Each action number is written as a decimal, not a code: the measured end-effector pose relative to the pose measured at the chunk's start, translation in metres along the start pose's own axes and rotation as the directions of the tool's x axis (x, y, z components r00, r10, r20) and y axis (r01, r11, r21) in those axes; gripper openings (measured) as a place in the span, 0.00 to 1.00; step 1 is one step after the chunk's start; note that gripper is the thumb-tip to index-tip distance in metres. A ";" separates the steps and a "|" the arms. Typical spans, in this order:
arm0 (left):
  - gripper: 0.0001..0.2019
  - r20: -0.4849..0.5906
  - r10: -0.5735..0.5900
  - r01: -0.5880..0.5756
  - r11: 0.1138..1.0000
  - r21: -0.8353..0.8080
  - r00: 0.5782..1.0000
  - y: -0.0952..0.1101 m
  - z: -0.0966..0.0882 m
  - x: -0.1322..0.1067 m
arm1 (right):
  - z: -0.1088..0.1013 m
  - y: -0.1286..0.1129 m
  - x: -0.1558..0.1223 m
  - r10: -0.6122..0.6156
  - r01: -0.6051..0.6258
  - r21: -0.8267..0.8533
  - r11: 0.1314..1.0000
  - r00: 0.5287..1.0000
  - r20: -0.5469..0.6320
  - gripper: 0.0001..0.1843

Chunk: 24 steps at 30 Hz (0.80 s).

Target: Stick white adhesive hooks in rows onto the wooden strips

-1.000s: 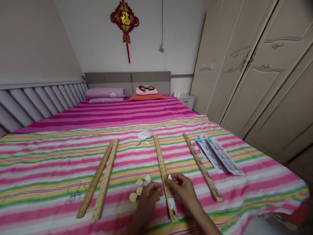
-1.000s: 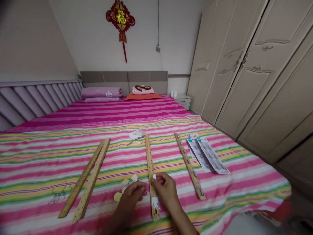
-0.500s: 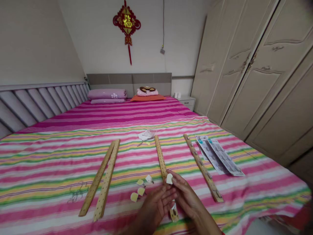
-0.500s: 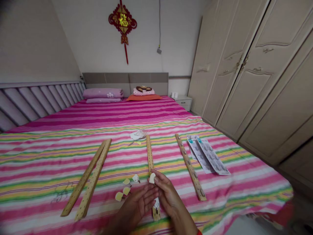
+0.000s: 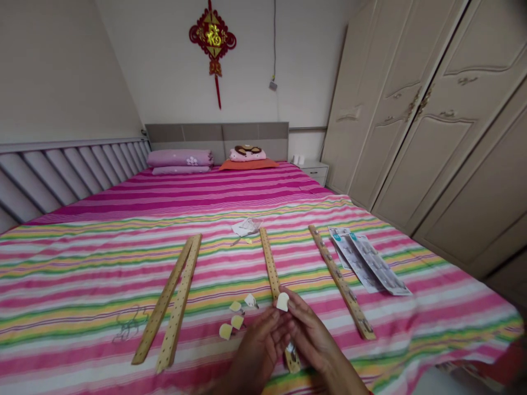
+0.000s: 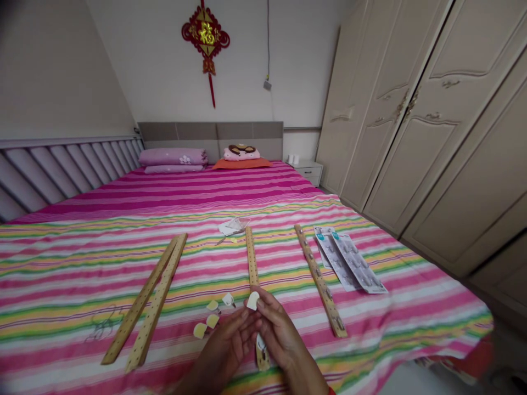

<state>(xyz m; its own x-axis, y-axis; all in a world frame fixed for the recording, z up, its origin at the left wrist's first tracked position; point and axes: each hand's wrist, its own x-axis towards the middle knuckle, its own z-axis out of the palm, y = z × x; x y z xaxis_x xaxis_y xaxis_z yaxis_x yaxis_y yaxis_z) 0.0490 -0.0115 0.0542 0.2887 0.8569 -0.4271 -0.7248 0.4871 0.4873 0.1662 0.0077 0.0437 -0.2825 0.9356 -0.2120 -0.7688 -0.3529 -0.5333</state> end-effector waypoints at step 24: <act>0.06 -0.101 0.022 -0.005 0.987 0.162 0.995 0.015 -0.002 -0.009 | 0.002 -0.005 -0.005 -0.053 0.076 -0.229 0.970 0.993 0.107 0.11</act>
<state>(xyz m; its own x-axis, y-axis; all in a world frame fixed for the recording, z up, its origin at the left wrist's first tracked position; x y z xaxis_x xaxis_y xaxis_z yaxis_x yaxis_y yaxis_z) 0.0343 -0.0120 0.0638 0.2086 0.8460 -0.4908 -0.6150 0.5036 0.6068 0.1702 0.0051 0.0488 -0.3010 0.9489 -0.0950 -0.6360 -0.2740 -0.7214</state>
